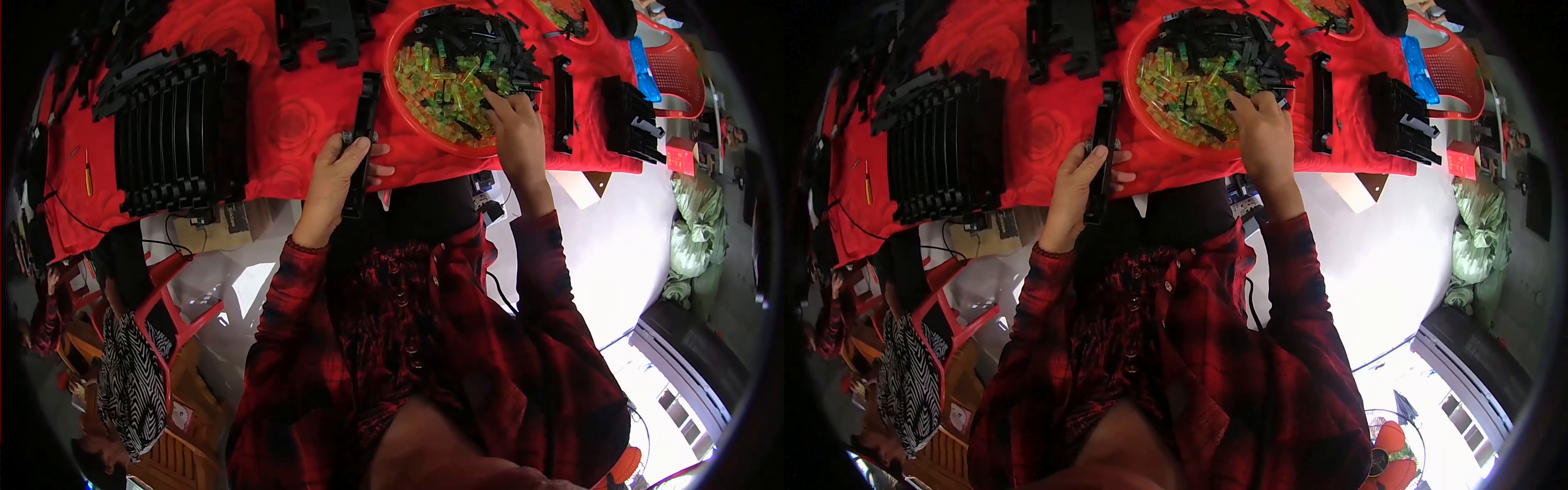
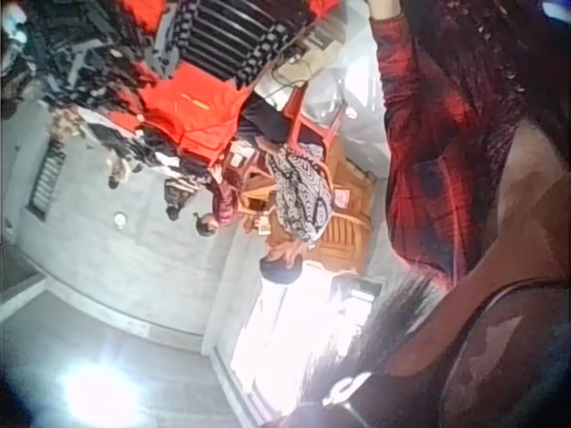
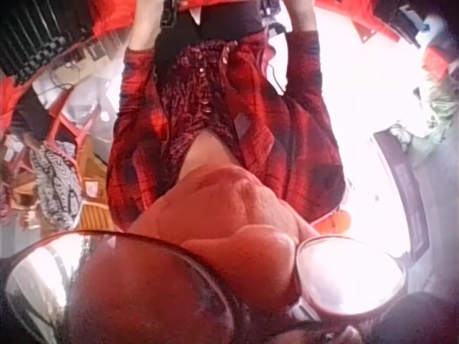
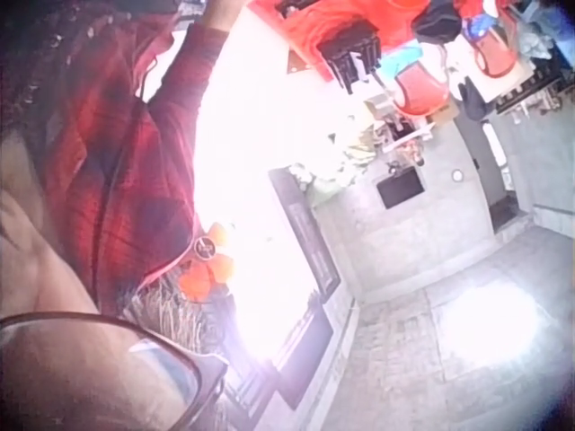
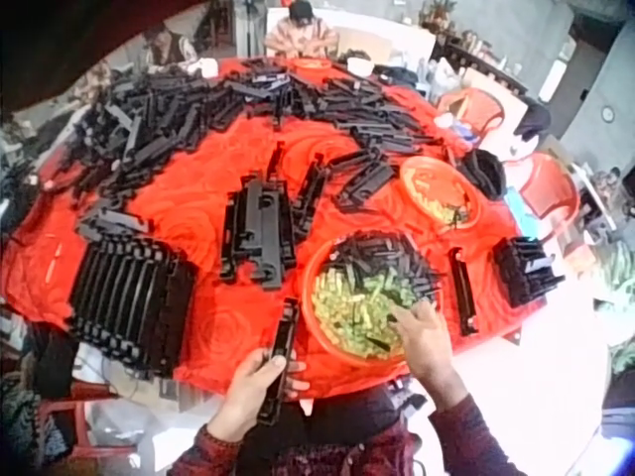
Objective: The person assembles components by inserting small plastic pieces into black plastic frames by hand and adding them to a stack. The person then assists with opening a large plastic bag before assembling additional plastic frames.
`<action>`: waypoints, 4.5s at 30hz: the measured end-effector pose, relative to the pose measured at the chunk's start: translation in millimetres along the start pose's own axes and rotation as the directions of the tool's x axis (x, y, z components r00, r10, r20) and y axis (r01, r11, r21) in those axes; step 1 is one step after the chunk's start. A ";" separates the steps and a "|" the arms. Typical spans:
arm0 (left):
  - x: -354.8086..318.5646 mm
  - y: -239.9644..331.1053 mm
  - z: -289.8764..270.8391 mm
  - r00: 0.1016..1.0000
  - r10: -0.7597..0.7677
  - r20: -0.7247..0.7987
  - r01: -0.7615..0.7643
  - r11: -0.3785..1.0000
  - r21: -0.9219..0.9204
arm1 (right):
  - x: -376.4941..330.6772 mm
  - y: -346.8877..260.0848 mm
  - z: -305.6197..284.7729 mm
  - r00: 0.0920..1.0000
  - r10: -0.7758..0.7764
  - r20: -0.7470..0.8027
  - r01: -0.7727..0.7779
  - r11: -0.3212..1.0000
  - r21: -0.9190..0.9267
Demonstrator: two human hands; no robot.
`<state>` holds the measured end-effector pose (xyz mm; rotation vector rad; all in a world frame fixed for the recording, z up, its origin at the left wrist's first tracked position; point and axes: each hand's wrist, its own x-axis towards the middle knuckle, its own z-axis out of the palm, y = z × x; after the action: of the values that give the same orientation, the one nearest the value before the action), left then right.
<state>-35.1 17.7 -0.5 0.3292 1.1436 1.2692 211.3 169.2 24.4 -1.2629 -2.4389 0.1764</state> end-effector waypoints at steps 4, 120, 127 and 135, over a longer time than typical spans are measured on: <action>-2.1 -1.0 2.2 1.000 0.018 -0.007 -0.018 1.000 0.003 | 1.4 -0.4 1.2 1.000 -0.020 0.012 0.021 0.999 -0.030; -30.4 -3.1 6.4 0.983 -0.129 0.128 0.167 0.915 -0.366 | 0.1 -146.4 15.4 0.996 0.013 0.086 -0.068 0.729 0.681; -28.0 -8.3 4.3 0.981 -0.146 0.129 0.185 0.905 -0.383 | -3.0 -146.8 15.9 0.998 0.018 0.063 -0.051 0.819 0.571; -32.2 -8.1 9.3 0.992 -0.028 0.124 0.068 0.942 -0.329 | -5.9 -146.3 18.1 0.982 -0.150 -0.118 0.177 0.947 0.268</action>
<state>-18.8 -9.5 13.3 0.1208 0.8141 1.3552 96.3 79.8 47.7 -0.9226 -2.3244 0.3873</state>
